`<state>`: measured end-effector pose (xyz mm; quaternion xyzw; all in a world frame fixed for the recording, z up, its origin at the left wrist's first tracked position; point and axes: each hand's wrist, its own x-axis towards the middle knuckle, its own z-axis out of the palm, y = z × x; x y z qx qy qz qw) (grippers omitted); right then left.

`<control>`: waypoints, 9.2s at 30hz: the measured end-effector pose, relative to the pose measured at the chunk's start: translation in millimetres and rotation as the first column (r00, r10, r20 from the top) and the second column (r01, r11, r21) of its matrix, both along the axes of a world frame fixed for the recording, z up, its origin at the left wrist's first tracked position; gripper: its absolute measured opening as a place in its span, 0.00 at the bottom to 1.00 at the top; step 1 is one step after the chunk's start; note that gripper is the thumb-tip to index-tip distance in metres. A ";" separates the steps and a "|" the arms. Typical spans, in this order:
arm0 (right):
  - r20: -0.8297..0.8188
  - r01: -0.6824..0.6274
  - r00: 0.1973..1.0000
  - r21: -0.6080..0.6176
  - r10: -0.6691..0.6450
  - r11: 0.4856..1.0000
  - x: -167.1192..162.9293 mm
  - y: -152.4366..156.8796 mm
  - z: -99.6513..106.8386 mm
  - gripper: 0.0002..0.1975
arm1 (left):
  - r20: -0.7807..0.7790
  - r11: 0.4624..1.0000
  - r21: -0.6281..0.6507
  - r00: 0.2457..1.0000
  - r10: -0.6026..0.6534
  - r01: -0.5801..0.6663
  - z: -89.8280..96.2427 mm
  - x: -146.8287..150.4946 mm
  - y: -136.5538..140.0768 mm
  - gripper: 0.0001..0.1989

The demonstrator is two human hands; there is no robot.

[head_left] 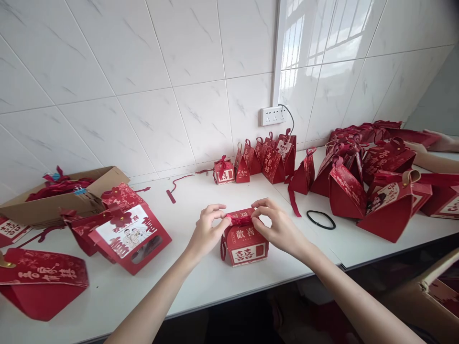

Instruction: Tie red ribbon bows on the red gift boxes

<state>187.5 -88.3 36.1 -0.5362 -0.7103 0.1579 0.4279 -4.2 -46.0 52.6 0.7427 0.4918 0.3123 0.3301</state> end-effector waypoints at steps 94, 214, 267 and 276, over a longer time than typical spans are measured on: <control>0.165 0.009 0.986 0.148 -0.034 0.989 -1.2 -29.2 -20.1 0.14 | -0.108 0.997 -0.074 0.994 -0.008 0.000 -0.7 -3.8 -20.3 0.13; -0.492 -0.460 0.808 -0.182 0.324 0.869 16.1 57.6 1.9 0.11 | 0.247 0.896 -0.134 0.890 -0.384 0.424 2.9 -27.2 53.5 0.13; 0.292 -0.043 0.955 0.319 -0.055 0.947 10.6 73.4 -32.2 0.50 | 0.101 0.982 0.186 0.993 -0.061 0.041 -24.5 1.0 54.9 0.05; -0.023 -0.103 0.995 -0.160 0.101 0.982 -13.7 60.3 -43.8 0.43 | 0.224 0.999 0.042 0.974 -0.019 0.009 -20.9 -5.8 58.3 0.11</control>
